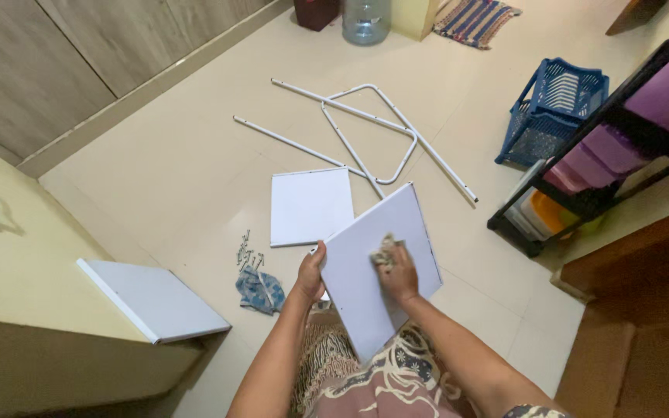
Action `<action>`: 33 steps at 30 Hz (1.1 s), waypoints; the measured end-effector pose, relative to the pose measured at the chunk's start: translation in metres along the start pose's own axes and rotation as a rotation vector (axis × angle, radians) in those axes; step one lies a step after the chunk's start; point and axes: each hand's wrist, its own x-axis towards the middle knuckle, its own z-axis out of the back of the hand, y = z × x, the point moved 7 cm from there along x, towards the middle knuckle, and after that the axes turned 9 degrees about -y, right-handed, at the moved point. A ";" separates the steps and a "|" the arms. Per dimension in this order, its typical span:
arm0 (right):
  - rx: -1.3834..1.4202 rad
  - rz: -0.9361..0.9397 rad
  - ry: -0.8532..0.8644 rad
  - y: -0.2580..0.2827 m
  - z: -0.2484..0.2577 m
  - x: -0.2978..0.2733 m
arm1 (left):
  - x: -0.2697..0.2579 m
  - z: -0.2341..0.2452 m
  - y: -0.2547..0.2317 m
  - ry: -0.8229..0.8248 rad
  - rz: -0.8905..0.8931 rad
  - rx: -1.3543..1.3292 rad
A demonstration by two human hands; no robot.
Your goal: The person wipes several white rectangular furniture panels with a cloth, turning them over to clean both sides. The panels are handled one at a time and placed back on the floor after cleaning.
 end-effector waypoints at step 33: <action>0.320 0.007 -0.135 0.144 0.038 0.050 | 0.009 -0.011 0.001 0.072 -0.063 0.155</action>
